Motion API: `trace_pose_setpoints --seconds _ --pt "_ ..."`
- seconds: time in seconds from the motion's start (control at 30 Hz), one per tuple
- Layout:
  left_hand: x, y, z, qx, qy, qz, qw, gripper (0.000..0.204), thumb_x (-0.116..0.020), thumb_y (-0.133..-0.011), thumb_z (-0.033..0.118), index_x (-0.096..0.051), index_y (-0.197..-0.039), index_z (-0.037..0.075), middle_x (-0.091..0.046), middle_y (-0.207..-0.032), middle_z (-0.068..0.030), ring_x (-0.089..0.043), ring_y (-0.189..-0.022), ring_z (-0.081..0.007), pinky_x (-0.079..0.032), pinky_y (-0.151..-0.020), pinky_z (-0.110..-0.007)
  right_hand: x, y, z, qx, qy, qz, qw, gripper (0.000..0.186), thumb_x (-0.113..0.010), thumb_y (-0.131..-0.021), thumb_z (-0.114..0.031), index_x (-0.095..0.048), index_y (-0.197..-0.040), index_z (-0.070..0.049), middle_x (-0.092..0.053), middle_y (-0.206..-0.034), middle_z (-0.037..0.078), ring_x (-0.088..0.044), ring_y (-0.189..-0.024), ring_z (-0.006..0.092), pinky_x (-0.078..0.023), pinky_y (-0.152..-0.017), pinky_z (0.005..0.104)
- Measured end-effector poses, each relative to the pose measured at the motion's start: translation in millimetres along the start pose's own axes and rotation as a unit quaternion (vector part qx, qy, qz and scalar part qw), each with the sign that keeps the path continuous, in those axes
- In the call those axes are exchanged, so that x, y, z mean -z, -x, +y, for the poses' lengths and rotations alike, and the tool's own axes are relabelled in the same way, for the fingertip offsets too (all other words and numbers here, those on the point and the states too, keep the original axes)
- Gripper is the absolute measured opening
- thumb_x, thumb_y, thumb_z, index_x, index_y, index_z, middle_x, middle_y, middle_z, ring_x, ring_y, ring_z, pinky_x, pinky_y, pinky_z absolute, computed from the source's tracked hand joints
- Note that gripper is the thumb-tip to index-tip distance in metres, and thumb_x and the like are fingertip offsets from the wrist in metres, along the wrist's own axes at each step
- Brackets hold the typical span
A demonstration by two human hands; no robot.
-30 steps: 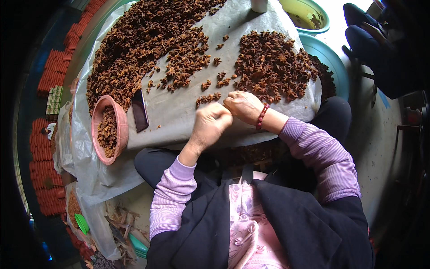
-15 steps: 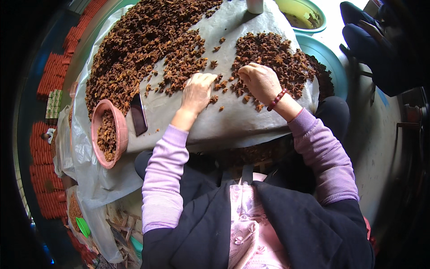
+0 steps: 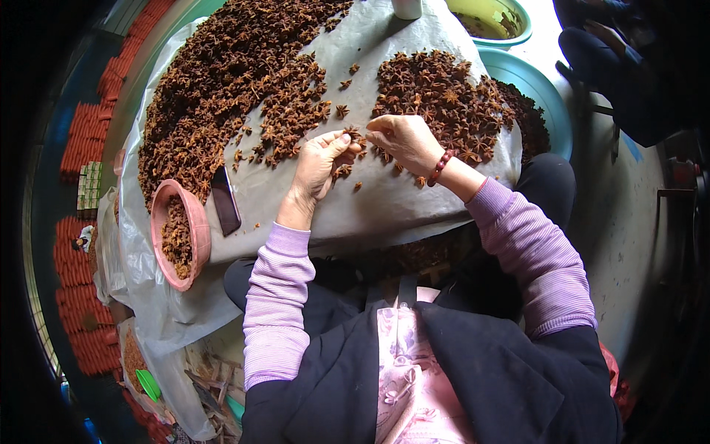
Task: The person sits on the floor and sorts dried star anise by hand, picking individual pieces from a large pile on a white sheet and placing them into a pink basket. The person repeatedly picks, inspects, and transfers the spice while another person sits nearby.
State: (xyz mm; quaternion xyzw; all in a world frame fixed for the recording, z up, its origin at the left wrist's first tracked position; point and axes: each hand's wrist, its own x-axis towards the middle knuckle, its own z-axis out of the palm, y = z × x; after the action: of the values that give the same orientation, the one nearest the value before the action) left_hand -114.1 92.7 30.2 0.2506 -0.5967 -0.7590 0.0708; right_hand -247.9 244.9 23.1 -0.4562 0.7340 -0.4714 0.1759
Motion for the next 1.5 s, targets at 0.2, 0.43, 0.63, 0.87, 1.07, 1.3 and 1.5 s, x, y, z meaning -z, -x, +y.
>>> trace_pose_setpoints --seconds 0.2,0.43,0.63,0.87,1.07,1.3,1.5 --pt "-4 15 3 0.008 0.012 -0.018 1.000 0.016 -0.057 -0.094 0.014 -0.066 -0.097 0.001 -0.069 -0.082 -0.0031 -0.058 -0.067 -0.0078 -0.048 -0.063 -0.023 1 6 -13 -0.079 -0.116 -0.072 0.988 0.026 -0.060 -0.087 -0.025 -0.071 -0.090 -0.002 -0.068 -0.069 0.009 -0.064 -0.061 0.0129 -0.052 -0.060 0.0290" --pt "-10 19 0 -0.375 -0.680 0.163 0.608 0.025 -0.066 -0.085 0.013 -0.065 -0.109 0.008 -0.070 -0.093 -0.0102 -0.066 -0.073 -0.0198 -0.054 -0.068 -0.033 2 16 -22 -0.096 -0.339 -0.275 0.895 0.018 -0.062 -0.081 -0.016 -0.070 -0.080 -0.001 -0.067 -0.070 0.004 -0.062 -0.066 0.0113 -0.050 -0.063 0.0255" --pt "26 17 17 -0.297 -0.534 0.220 0.760 0.017 -0.066 -0.084 0.013 -0.070 -0.100 0.007 -0.071 -0.090 -0.0109 -0.068 -0.071 -0.0204 -0.055 -0.065 -0.031 -22 47 -24 -0.016 -0.105 -0.496 0.862 0.022 -0.063 -0.085 -0.020 -0.071 -0.090 0.000 -0.071 -0.075 0.006 -0.066 -0.068 0.0137 -0.053 -0.065 0.0289" --pt "2 62 -48 -0.166 -0.675 0.235 0.679 0.014 -0.060 -0.086 0.022 -0.067 -0.085 0.010 -0.067 -0.077 -0.0120 -0.066 -0.073 -0.0325 -0.053 -0.065 -0.043 -12 35 -29 -0.014 -0.069 -0.412 0.908 0.022 -0.060 -0.082 -0.019 -0.071 -0.089 -0.001 -0.071 -0.073 0.008 -0.067 -0.065 0.0149 -0.054 -0.065 0.0301" --pt "16 60 -54 -0.217 -0.654 0.230 0.687 0.012 -0.059 -0.085 0.018 -0.064 -0.081 0.007 -0.067 -0.078 -0.0134 -0.065 -0.071 -0.0338 -0.052 -0.064 -0.044 -24 35 -21 -0.048 -0.124 -0.298 0.945 0.020 -0.065 -0.087 -0.016 -0.068 -0.101 -0.001 -0.069 -0.081 0.008 -0.064 -0.067 0.0114 -0.053 -0.064 0.0273" --pt "-7 98 -51 -0.314 -0.626 0.173 0.692 0.005 -0.063 -0.082 0.009 -0.064 -0.084 0.005 -0.063 -0.074 -0.0136 -0.062 -0.061 -0.0280 -0.050 -0.059 -0.037 -57 39 -10 0.170 0.034 -0.155 0.973 0.027 -0.063 -0.079 -0.005 -0.067 -0.106 -0.005 -0.062 -0.089 0.016 -0.062 -0.084 0.0340 -0.051 -0.076 0.0392" --pt "-34 123 -21 0.032 -0.199 -0.062 0.978 0.008 -0.064 -0.083 0.005 -0.066 -0.087 -0.001 -0.062 -0.074 0.0030 -0.053 -0.064 -0.0044 -0.044 -0.058 -0.022 -57 46 -6 0.215 0.226 -0.103 0.944 0.015 -0.059 -0.079 -0.014 -0.065 -0.087 -0.004 -0.058 -0.088 0.013 -0.062 -0.087 0.0280 -0.052 -0.073 0.0384"
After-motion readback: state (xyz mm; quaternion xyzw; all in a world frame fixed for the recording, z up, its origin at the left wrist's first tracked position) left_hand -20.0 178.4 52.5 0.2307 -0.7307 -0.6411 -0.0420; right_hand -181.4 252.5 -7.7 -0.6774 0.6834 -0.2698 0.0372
